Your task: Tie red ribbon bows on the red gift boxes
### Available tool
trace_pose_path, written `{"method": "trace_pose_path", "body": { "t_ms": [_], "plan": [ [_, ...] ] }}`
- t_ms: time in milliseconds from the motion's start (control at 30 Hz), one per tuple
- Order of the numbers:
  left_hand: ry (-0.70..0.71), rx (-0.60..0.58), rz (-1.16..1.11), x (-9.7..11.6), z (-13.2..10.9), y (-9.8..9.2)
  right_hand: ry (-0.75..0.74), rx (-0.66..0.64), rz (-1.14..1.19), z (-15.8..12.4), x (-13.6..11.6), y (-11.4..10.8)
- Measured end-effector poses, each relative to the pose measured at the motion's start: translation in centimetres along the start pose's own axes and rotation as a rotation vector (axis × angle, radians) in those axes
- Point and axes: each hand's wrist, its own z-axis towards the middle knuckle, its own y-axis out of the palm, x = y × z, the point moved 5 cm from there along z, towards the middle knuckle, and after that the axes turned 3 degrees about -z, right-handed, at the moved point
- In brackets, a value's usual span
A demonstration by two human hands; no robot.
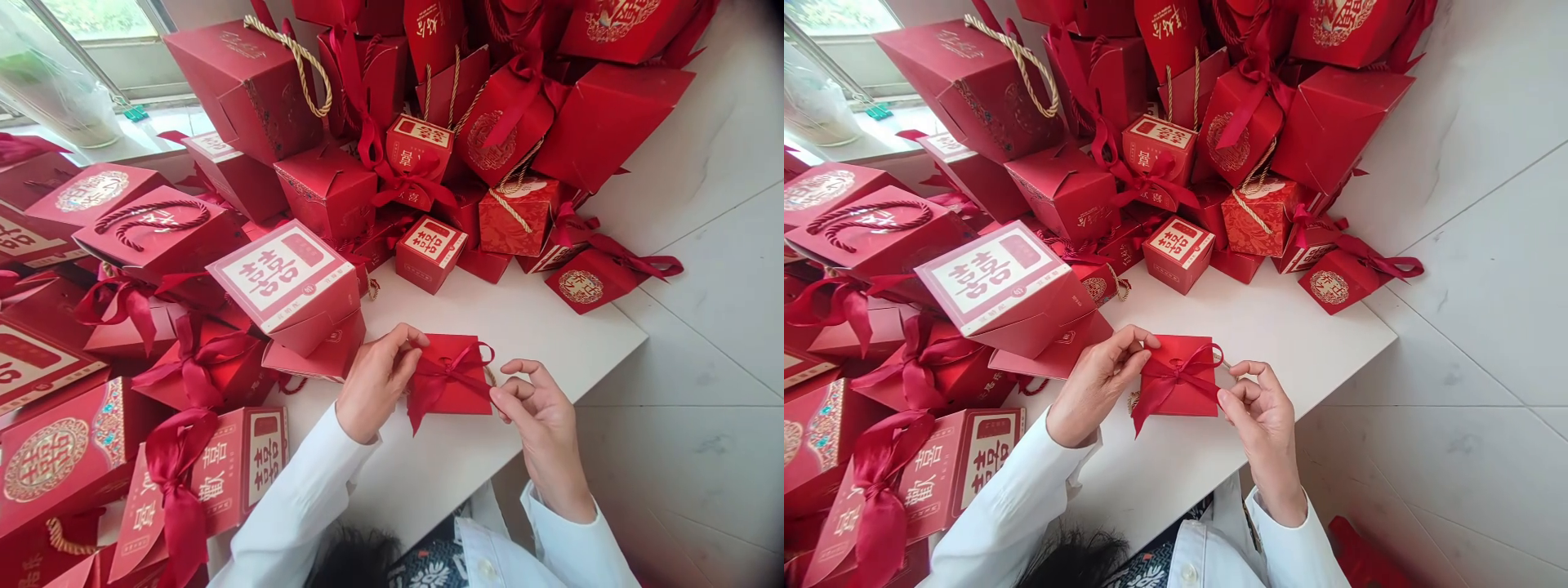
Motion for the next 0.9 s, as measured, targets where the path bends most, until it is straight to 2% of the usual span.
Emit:
{"method": "trace_pose_path", "body": {
  "t_ms": [167,367,633,900],
  "plan": [
    [0.034,-0.013,-0.002,0.39,0.06,0.06,0.011,-0.001,-0.044,0.0,0.16,-0.35],
    [0.056,-0.018,0.008,0.68,0.2,-0.15,0.026,-0.103,-0.124,0.18,0.5,-0.46],
    [-0.032,-0.026,-0.078,0.08,0.42,-0.33,0.039,-0.082,-0.06,0.19,0.64,-0.55],
    [-0.039,-0.043,-0.107,-0.08,0.57,-0.28,0.042,-0.078,-0.036,0.28,0.71,-0.45]
  ]
}}
